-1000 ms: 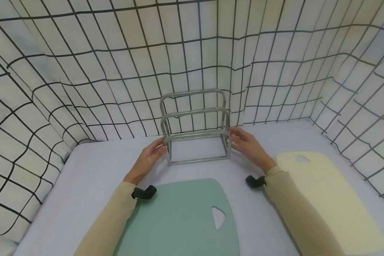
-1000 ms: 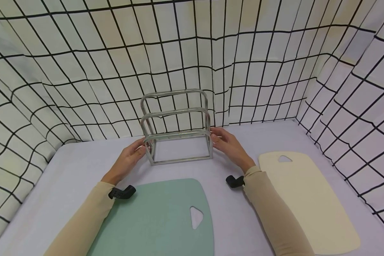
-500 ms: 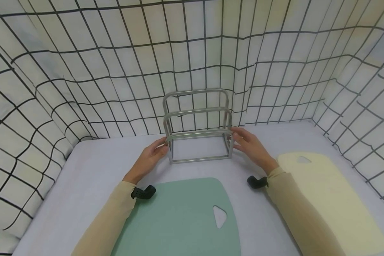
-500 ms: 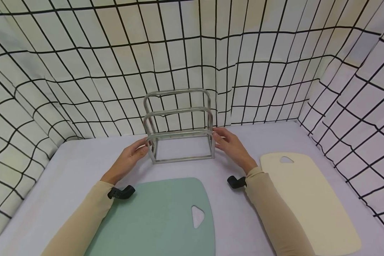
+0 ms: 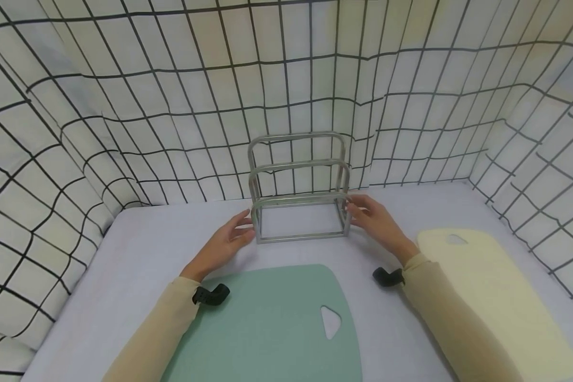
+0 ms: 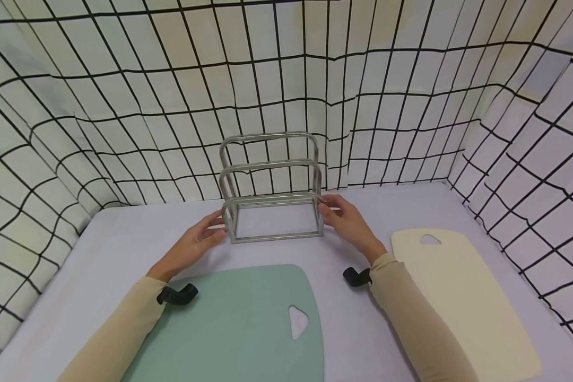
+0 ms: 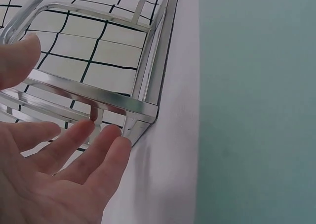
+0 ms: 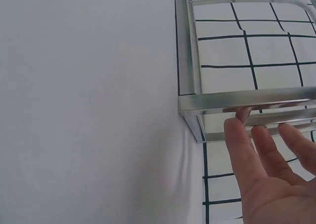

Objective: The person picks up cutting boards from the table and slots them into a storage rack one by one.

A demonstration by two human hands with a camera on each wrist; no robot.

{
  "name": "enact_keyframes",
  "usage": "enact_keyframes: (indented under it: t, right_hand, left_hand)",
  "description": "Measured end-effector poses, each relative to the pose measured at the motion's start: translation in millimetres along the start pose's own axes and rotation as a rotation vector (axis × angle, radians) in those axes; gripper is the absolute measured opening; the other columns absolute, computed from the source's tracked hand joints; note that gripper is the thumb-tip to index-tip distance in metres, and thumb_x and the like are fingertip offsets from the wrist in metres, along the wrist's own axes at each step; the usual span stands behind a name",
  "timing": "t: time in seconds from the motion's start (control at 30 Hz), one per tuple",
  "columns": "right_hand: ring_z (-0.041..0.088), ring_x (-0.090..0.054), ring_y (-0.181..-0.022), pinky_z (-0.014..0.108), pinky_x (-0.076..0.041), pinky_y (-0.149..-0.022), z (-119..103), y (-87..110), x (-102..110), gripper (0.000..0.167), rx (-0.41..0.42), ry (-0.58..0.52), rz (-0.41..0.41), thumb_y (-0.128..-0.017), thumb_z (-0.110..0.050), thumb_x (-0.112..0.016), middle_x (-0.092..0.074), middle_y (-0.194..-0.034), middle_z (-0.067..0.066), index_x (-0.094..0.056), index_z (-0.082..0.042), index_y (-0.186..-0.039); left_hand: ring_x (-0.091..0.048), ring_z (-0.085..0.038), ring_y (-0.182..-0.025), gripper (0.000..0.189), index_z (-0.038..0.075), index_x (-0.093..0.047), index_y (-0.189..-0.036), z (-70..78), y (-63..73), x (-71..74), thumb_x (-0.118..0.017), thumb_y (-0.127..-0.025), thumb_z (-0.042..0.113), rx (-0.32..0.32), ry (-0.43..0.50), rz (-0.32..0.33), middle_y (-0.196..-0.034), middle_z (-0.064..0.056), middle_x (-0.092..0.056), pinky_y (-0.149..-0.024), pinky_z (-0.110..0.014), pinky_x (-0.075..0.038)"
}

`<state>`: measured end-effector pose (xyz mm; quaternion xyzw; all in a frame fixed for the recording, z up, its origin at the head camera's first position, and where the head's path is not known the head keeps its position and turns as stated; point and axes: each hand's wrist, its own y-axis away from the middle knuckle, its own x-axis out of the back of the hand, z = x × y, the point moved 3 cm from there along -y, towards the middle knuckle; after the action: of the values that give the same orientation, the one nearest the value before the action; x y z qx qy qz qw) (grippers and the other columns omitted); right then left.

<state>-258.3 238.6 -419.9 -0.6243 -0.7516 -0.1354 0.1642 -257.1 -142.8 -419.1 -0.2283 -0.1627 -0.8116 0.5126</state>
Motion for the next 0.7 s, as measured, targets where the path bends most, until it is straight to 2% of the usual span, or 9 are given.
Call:
enact_keyframes:
  t: [0.3,0.47,0.7]
  right_hand:
    - [0.036,-0.057,-0.138,0.054,-0.051,-0.112,-3,11.5,-7,0.067,-0.059,0.033,0.035,-0.104,-0.048,-0.057,-0.049,-0.155,0.018,-0.032,-0.016,-0.159]
    - [0.037,-0.059,-0.137,0.055,-0.049,-0.114,4,18.0,-9,0.087,-0.127,0.059,0.03,-0.101,-0.057,-0.057,-0.046,-0.157,0.022,-0.017,-0.015,-0.165]
    - [0.038,-0.06,-0.137,0.057,-0.046,-0.116,4,26.1,-9,0.099,-0.174,0.122,0.042,-0.097,-0.069,-0.055,-0.049,-0.156,0.023,-0.016,-0.01,-0.165]
  left_hand:
    - [-0.048,-0.041,-0.147,0.07,0.015,-0.023,-0.165,0.8,12.4,-4.4,-0.056,-0.106,0.035,0.017,-0.049,-0.047,-0.163,-0.017,-0.041,-0.116,-0.062,-0.044]
    - [-0.05,-0.041,-0.146,0.073,0.015,-0.02,-0.166,-0.2,17.6,-6.9,-0.056,-0.106,0.037,0.017,-0.08,-0.066,-0.162,-0.017,-0.044,-0.116,-0.061,-0.044]
    - [-0.052,-0.039,-0.144,0.073,0.012,-0.021,-0.165,-2.1,24.8,-9.4,-0.056,-0.106,0.038,0.019,-0.104,-0.067,-0.159,-0.015,-0.048,-0.115,-0.059,-0.046]
